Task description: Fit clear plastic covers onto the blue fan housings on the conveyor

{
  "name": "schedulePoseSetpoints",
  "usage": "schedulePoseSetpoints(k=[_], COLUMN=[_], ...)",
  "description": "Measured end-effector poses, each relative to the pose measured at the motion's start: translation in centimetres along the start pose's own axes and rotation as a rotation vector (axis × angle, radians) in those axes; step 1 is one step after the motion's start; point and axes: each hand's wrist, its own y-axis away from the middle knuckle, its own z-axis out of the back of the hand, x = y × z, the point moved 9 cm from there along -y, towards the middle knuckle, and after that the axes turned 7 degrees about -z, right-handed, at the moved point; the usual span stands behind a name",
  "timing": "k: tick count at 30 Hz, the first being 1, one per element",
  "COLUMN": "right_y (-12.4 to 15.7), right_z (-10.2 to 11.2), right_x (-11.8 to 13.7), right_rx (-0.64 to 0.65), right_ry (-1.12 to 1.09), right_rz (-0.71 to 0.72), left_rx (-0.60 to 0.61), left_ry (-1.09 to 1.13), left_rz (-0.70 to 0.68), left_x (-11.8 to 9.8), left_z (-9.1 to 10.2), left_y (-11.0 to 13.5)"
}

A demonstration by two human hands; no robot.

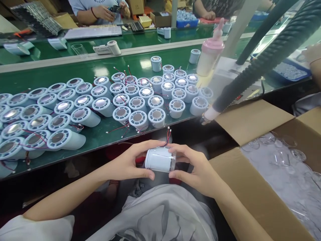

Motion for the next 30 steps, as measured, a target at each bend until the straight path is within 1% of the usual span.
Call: schedulePoseSetpoints(k=[5,11,14,20,25,30], right_y=[0.2,0.3,0.3,-0.1,0.0,-0.1], right_z=[-0.3,-0.9,-1.1,-1.3,-2.0,-2.7], right_x=[-0.1,-1.1,-1.7,-2.3,-3.3,-3.9], right_rx=[0.032,0.071,0.069,0.032,0.035,0.057], right_ry=[-0.092,-0.258,-0.332,-0.434,-0.525,-0.578], right_rz=[-0.072,-0.182,-0.236,-0.297,-0.416,-0.489], left_rx=[0.027,0.061,0.070,0.063,0.049,0.042], left_ry=[-0.041,-0.108,-0.122,-0.110,-0.074,-0.025], left_rz=[-0.066,-0.121,-0.136,-0.184,-0.164,-0.133], left_x=[-0.6,-1.0,-1.0,-1.4,-1.2,-1.0], left_z=[-0.2,-0.1,-0.1,-0.1,0.0,-0.1], left_y=[0.0,0.1,0.1,0.3,0.5,0.3])
